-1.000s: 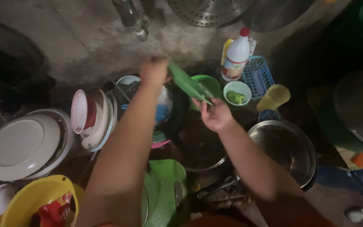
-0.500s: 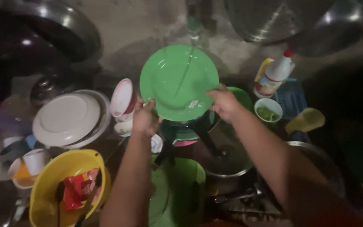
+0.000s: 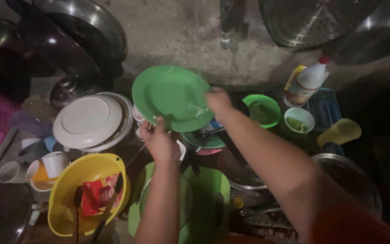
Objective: The person washes dishes at a cluttered kitchen sink. They stack and rinse plates under running water, scrub a black pot containing rice residue with a blue sponge, rinse it, and finally wash a spoon under the tap.
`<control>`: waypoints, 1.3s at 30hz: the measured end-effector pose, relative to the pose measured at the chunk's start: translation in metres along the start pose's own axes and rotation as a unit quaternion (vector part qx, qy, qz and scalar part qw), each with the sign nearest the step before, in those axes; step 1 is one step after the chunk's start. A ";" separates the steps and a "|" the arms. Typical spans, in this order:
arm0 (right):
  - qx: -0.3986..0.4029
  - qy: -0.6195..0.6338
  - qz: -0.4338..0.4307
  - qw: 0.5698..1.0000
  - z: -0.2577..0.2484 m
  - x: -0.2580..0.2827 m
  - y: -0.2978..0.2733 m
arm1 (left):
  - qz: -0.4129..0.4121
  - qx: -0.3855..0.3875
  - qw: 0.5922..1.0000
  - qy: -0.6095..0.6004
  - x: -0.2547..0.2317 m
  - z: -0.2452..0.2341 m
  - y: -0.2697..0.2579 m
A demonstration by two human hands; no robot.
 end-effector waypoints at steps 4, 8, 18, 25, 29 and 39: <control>0.255 0.375 0.117 0.884 -0.032 -0.024 -0.015 | -0.117 0.032 0.992 -0.025 0.025 0.004 0.012; 0.224 0.377 0.098 0.893 -0.116 -0.073 -0.024 | -0.180 0.144 0.970 0.074 0.076 0.039 0.014; 0.212 0.678 0.299 0.637 -0.147 -0.178 -0.050 | -0.128 0.193 0.920 0.317 0.142 0.143 0.054; 0.383 0.655 0.196 0.621 -0.127 -0.121 -0.084 | -0.166 0.268 0.876 0.365 0.085 0.115 0.021; 0.289 0.483 0.105 0.820 -0.091 -0.087 -0.114 | -0.228 0.201 0.865 0.398 0.012 0.073 -0.002; 0.399 0.145 0.111 0.899 0.078 0.031 -0.217 | -0.047 0.065 0.939 0.334 -0.216 -0.041 0.004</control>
Point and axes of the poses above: each hand's wrist, its own y-axis towards the middle knuckle, its own z-axis out of the palm, x = y × z, the point moved 7 cm from there along y, towards the middle knuckle, and after that the axes turned 13 degrees about -y, right-handed, at the moved point
